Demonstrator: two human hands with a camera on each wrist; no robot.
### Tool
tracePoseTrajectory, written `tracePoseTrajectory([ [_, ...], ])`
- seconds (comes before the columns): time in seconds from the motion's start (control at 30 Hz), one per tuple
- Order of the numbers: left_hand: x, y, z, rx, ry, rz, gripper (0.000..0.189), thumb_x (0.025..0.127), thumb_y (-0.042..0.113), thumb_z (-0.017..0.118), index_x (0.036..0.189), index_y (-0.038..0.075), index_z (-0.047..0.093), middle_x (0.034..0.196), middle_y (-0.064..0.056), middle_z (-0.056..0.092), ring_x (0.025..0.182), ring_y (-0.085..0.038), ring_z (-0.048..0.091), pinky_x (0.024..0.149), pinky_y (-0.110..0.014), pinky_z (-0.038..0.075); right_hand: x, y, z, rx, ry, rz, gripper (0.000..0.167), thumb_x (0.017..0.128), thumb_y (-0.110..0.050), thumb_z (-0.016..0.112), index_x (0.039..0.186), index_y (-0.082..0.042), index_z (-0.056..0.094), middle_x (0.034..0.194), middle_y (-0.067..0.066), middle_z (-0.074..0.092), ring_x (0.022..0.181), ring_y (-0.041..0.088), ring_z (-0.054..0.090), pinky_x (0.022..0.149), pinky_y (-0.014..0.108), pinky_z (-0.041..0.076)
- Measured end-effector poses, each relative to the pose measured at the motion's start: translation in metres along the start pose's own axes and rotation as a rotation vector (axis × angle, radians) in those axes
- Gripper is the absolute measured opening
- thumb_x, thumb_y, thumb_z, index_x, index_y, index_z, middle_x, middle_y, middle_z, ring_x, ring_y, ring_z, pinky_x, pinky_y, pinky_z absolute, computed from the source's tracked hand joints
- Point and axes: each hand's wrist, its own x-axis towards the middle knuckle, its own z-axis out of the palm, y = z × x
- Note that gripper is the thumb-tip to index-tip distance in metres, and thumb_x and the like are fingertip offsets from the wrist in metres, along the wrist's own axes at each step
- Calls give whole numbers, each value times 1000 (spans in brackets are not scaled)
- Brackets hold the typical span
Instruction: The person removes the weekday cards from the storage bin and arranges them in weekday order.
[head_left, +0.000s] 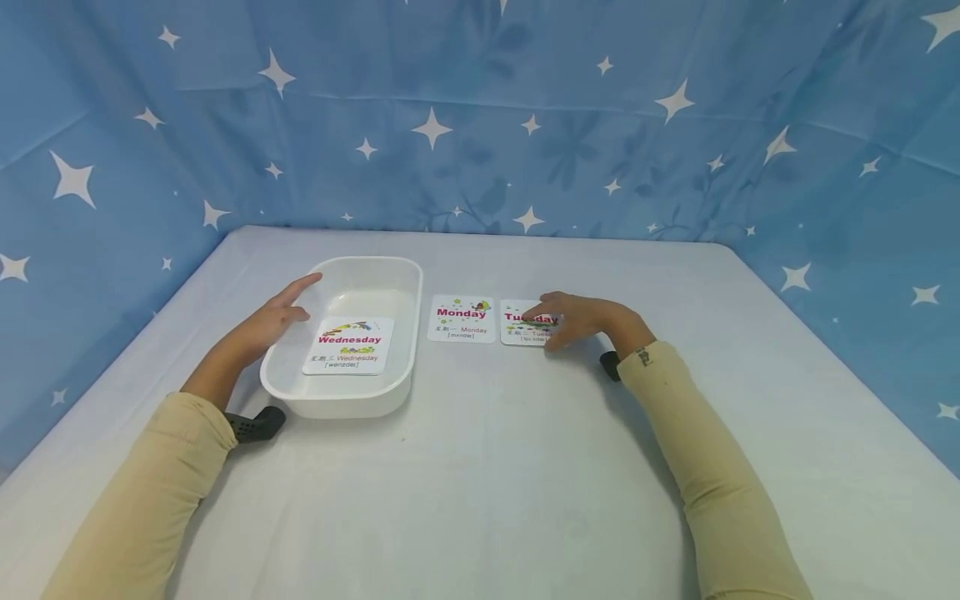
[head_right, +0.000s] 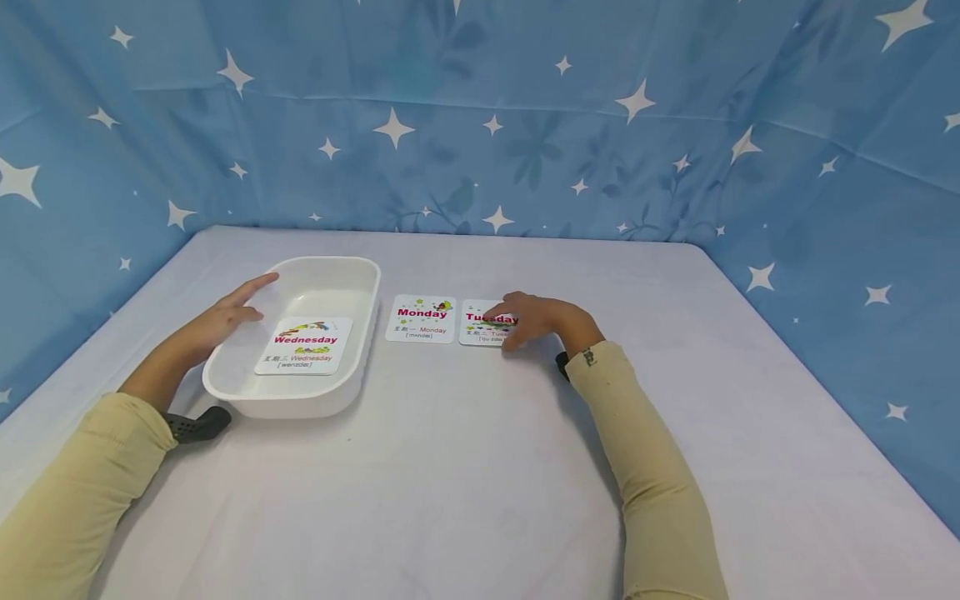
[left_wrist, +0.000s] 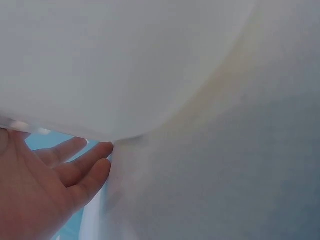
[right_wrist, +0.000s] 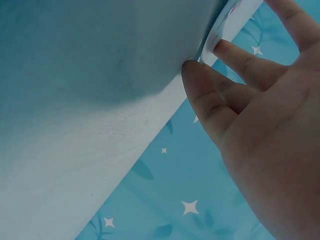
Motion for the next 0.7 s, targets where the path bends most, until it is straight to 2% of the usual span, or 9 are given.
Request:
tracePoseTrajectory([
  [0.27,-1,-1,0,-15,-4,6,69,89,3,29,148,19,-1,154,-14,-7,134,-38,14,103,-54,27,1,2,0,9,-5,10,63,80,-23,64,138,-27,41,153,12,10,139,36,9,107,56,17],
  [0.7,-1,0,0,-6,10,-10,68,89,5,30,148,19,-1,153,-16,-5,132,-41,21,99,-51,34,2,5,-1,26,-16,1,64,81,-25,66,139,-26,40,153,12,10,139,37,7,107,58,15],
])
